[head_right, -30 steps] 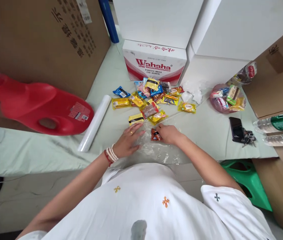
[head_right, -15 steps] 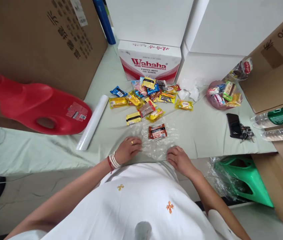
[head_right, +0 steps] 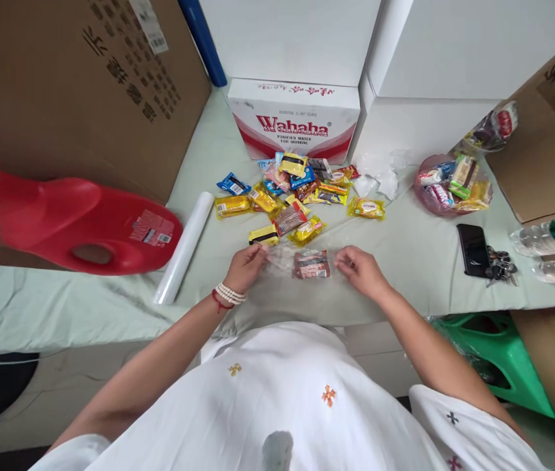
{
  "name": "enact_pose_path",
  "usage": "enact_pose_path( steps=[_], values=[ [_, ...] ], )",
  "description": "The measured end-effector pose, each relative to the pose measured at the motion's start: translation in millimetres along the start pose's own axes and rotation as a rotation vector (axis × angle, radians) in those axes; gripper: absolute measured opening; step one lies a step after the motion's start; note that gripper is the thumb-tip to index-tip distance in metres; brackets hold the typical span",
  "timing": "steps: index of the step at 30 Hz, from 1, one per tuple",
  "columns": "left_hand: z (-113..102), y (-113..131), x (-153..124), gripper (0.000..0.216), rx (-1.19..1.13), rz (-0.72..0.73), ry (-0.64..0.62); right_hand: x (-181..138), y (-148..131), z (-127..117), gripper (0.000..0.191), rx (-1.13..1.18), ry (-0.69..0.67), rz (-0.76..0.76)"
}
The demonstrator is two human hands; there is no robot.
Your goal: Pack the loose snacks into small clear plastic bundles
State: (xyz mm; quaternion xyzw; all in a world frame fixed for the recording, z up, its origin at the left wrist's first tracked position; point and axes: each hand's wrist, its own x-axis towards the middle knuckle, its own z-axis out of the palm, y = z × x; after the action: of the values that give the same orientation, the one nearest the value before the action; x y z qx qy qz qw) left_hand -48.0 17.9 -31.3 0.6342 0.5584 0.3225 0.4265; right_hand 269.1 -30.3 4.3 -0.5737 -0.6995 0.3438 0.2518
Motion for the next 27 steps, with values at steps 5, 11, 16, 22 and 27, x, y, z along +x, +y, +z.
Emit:
enact_pose_path(
  steps=[5,11,16,22,27],
  values=[
    [-9,-7,-7,0.02,0.281,-0.023,0.429,33,33,-13,0.042,-0.194,-0.102,0.18],
    [-1,38,-24,0.036,0.54,0.629,0.166,85,1,-33,0.036,-0.304,-0.173,-0.263],
    [45,50,-13,0.044,0.815,0.622,-0.339,110,-20,0,0.032,-0.558,-0.426,-0.258],
    [48,35,-36,0.041,0.827,0.506,-0.399,115,-15,5,0.018,-0.494,-0.427,-0.3],
    [52,33,-33,0.043,0.813,0.439,-0.345,100,-28,-7,0.012,-0.512,-0.278,-0.35]
  ],
)
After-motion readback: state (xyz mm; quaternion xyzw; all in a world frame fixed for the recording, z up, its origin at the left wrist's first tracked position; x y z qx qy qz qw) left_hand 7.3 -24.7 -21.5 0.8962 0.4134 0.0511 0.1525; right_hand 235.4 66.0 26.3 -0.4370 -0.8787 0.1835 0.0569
